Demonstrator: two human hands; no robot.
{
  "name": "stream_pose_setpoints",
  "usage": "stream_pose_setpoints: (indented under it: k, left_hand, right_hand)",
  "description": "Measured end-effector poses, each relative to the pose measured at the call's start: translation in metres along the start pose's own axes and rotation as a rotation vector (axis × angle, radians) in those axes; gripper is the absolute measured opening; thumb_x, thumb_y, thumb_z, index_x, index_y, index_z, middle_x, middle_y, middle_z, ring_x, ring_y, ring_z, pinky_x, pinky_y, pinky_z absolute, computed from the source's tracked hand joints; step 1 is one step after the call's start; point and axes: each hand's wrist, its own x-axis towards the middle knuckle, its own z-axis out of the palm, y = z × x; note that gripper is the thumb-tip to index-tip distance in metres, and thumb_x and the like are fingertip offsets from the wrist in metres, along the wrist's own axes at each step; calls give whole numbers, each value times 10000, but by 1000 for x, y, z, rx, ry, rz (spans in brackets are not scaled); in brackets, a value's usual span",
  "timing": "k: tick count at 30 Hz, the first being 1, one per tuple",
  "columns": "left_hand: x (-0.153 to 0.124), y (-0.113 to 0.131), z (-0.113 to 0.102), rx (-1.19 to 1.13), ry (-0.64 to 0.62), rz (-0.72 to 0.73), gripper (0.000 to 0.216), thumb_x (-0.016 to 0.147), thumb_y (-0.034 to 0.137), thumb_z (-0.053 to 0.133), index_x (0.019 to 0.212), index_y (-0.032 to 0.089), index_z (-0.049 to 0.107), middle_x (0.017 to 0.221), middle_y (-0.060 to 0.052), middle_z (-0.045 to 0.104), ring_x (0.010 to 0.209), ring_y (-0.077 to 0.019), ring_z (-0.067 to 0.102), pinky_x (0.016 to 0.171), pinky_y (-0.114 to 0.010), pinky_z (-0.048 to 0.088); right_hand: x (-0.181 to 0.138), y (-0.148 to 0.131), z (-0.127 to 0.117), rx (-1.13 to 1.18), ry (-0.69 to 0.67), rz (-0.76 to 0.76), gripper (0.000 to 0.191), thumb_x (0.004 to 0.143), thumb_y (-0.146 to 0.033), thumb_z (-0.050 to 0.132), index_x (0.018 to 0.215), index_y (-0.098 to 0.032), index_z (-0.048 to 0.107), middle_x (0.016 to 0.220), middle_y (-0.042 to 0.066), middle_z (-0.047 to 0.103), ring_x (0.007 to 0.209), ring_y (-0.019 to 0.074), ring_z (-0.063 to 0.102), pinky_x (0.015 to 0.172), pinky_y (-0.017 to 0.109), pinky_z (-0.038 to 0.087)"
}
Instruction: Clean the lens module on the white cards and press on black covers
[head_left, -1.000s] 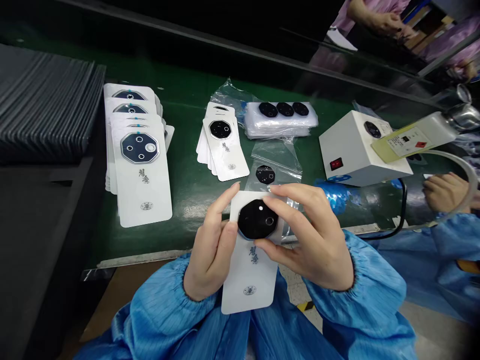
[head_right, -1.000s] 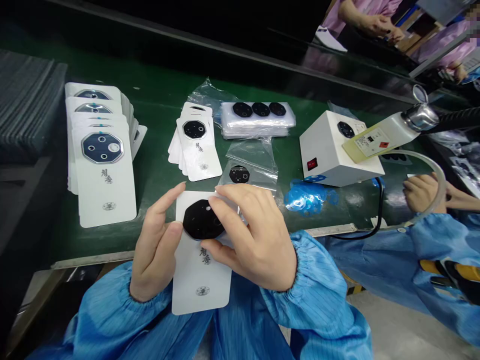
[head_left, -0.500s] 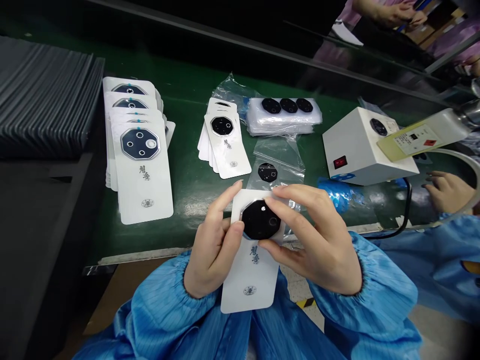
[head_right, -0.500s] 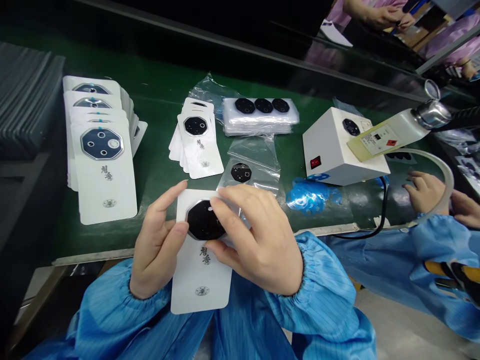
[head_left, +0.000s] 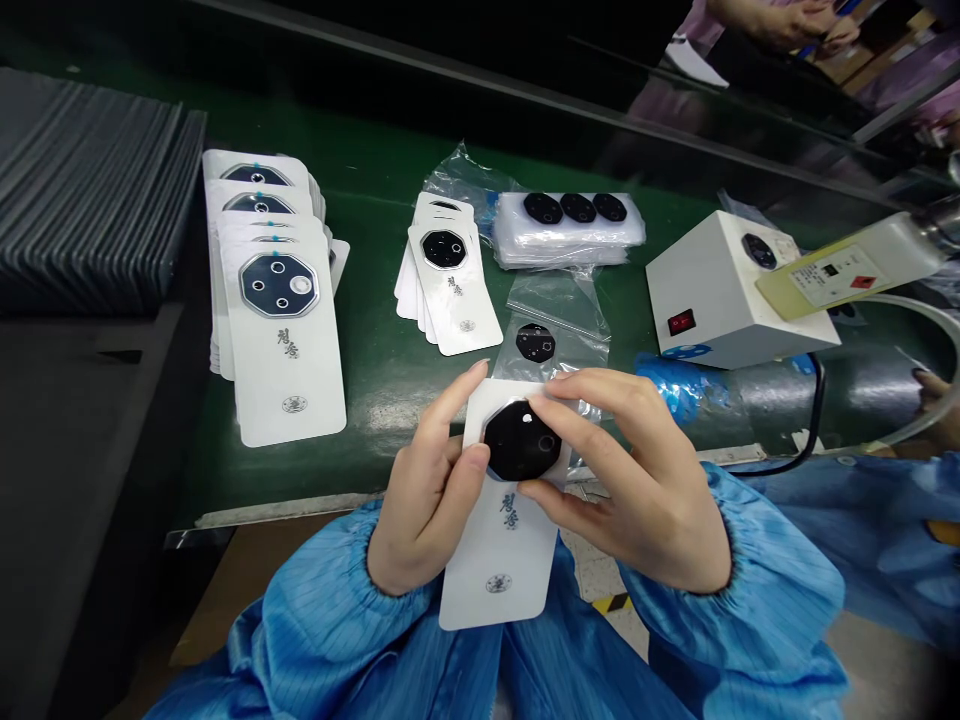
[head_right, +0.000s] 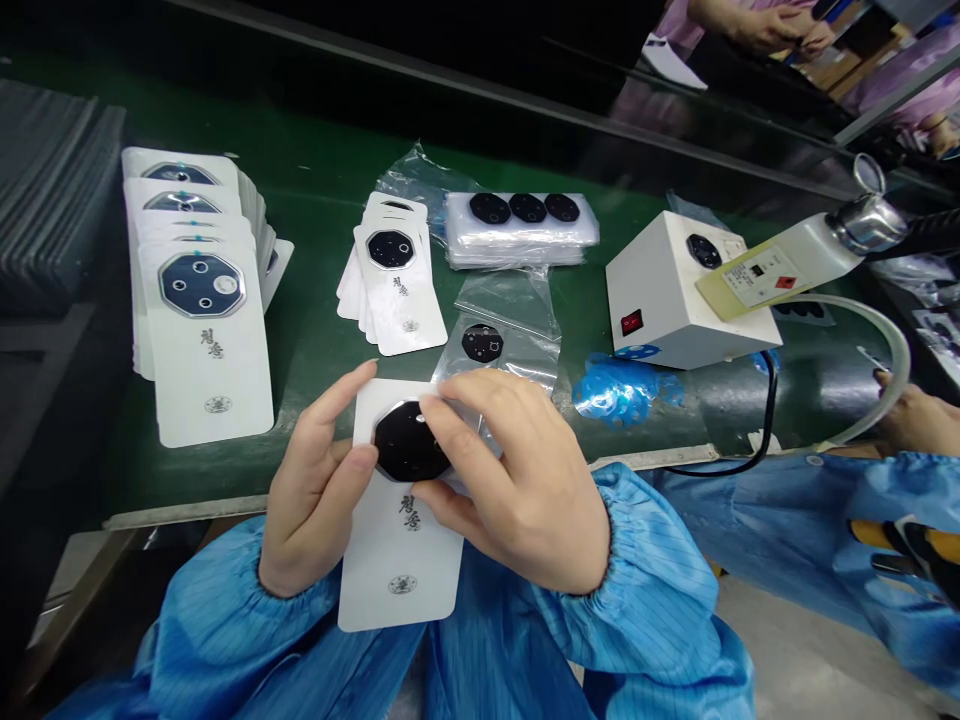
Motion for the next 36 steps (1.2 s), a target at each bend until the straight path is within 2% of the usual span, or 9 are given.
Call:
stream_pose_setpoints:
  k: [6, 15, 25, 31, 36]
  left_hand:
    - [-1, -1, 0, -5, 3, 5, 478, 948, 261, 415, 1400, 377, 312, 516, 65, 547, 350, -104, 501, 309, -205, 405]
    - [-1, 1, -1, 7, 13, 10, 475, 947, 233, 413, 1396, 360, 322, 489, 81, 505, 336, -89, 468, 302, -191, 379]
    - [-1, 0, -2, 43, 9, 83, 492, 933, 194, 422, 1409, 282, 331, 466, 75, 461, 316, -92, 410, 281, -206, 331]
    - [1, 4, -2, 29, -1, 108, 492, 935, 171, 414, 1399, 314, 337, 487, 80, 446, 327, -81, 415, 290, -194, 324]
    - [0, 2, -2, 16, -11, 135, 489, 932, 169, 412, 1399, 294, 338, 493, 81, 438, 322, -68, 391, 285, -188, 292]
  right_hand:
    - [1, 0, 0, 13, -2, -2, 417, 777, -257, 686, 1081, 6, 576, 1088, 208, 577, 1068, 281, 534, 869, 441, 509]
    - [0, -2, -2, 6, -8, -8, 398, 782, -247, 671, 1086, -15, 563, 1088, 205, 577, 1074, 283, 537, 875, 446, 511]
    - [1, -3, 0, 1, -4, 2, 358, 809, -262, 640, 1103, -78, 549, 1072, 184, 592, 1068, 286, 550, 852, 486, 532]
    - [1, -4, -2, 26, 21, -9, 333, 824, -246, 621, 1098, -71, 548, 1060, 172, 590, 1059, 268, 548, 854, 475, 534]
    - [1, -6, -3, 39, 50, -21, 331, 833, -276, 620, 1086, -71, 559, 1057, 166, 589, 1062, 270, 550, 843, 478, 538]
